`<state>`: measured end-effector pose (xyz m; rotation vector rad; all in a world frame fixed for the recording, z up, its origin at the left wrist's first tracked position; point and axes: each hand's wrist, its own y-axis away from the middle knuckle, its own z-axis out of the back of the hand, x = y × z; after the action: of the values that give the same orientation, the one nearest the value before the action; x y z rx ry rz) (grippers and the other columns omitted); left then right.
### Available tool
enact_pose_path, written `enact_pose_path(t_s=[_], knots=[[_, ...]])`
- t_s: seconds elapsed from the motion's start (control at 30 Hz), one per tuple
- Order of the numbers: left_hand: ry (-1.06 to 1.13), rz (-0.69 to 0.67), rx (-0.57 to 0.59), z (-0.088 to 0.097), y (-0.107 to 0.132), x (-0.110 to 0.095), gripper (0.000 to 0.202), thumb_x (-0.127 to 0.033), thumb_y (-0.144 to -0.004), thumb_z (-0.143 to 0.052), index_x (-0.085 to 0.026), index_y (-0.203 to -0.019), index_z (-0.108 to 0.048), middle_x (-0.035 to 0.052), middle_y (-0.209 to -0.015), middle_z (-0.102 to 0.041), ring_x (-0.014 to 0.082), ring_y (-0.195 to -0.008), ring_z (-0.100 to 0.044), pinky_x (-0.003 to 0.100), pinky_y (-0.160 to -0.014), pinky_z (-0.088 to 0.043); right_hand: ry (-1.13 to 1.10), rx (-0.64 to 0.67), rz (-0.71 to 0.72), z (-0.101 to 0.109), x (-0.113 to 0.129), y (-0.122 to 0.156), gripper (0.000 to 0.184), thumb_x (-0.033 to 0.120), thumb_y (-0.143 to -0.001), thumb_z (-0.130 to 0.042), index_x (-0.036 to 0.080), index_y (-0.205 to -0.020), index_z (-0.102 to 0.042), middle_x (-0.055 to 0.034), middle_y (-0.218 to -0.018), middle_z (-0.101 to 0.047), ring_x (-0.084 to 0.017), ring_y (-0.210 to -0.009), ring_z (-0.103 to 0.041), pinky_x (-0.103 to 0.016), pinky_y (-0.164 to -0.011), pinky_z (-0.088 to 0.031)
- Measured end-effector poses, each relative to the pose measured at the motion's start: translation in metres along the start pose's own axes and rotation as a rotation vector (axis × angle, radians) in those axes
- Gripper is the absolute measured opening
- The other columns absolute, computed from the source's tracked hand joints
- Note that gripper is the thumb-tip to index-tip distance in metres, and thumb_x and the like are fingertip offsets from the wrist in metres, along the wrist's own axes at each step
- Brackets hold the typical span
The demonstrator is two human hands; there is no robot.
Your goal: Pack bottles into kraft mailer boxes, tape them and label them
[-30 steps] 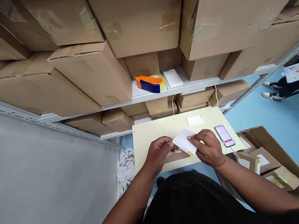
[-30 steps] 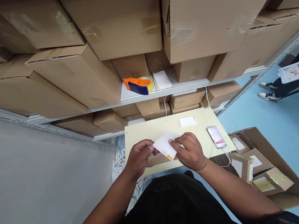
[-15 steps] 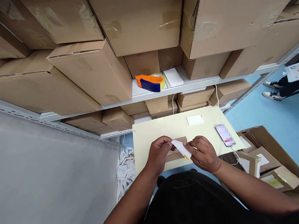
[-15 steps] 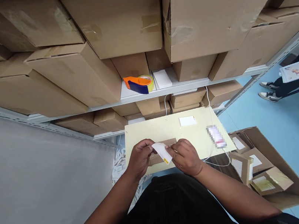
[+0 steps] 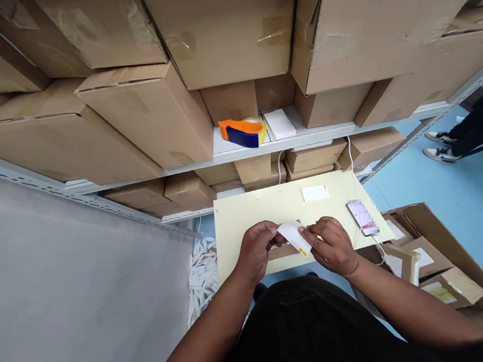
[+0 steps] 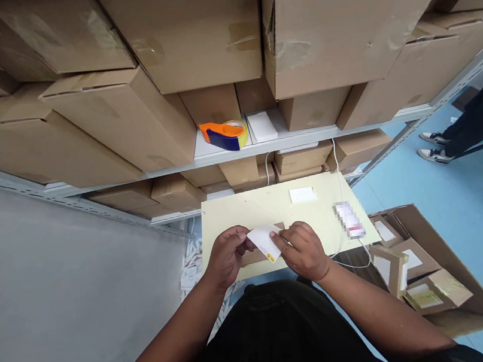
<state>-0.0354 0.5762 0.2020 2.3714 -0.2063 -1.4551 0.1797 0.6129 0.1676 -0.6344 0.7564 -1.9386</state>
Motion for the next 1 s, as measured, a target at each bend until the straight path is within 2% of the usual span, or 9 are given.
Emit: enact_pose_path(t_s=[0.33, 0.63, 1.0], knots=[[0.020, 0.001, 0.035, 0.000, 0.002, 0.006, 0.017, -0.031, -0.070, -0.075, -0.016, -0.068, -0.067, 0.0009, -0.061, -0.064, 0.0132, -0.062, -0.057, 0.028, -0.066, -0.045, -0.029, 0.006, -0.040, 0.002, 0.003, 0.003, 0.060, 0.010, -0.094, -0.058, 0.025, -0.152, -0.051, -0.0100, -0.098, -0.070, -0.024, -0.088, -0.064, -0.044, -0.079, -0.056], [0.033, -0.009, 0.050, 0.001, 0.004, 0.010, 0.023, -0.036, -0.073, -0.079, -0.016, -0.071, -0.068, 0.0007, -0.063, -0.064, 0.0127, -0.063, -0.058, 0.027, -0.067, -0.045, -0.015, 0.017, -0.044, 0.004, 0.008, 0.006, 0.064, 0.008, -0.093, -0.060, 0.023, -0.155, -0.047, -0.0102, -0.097, -0.070, -0.024, -0.088, -0.063, -0.043, -0.079, -0.055], [0.027, -0.025, 0.049, 0.002, 0.010, 0.011, 0.024, -0.037, -0.073, -0.080, -0.017, -0.072, -0.069, 0.0006, -0.064, -0.065, 0.0133, -0.064, -0.058, 0.027, -0.068, -0.046, -0.028, 0.016, -0.053, 0.003, 0.013, 0.008, 0.061, 0.010, -0.094, -0.057, 0.023, -0.153, -0.049, -0.0102, -0.097, -0.070, -0.024, -0.087, -0.063, -0.043, -0.079, -0.055]])
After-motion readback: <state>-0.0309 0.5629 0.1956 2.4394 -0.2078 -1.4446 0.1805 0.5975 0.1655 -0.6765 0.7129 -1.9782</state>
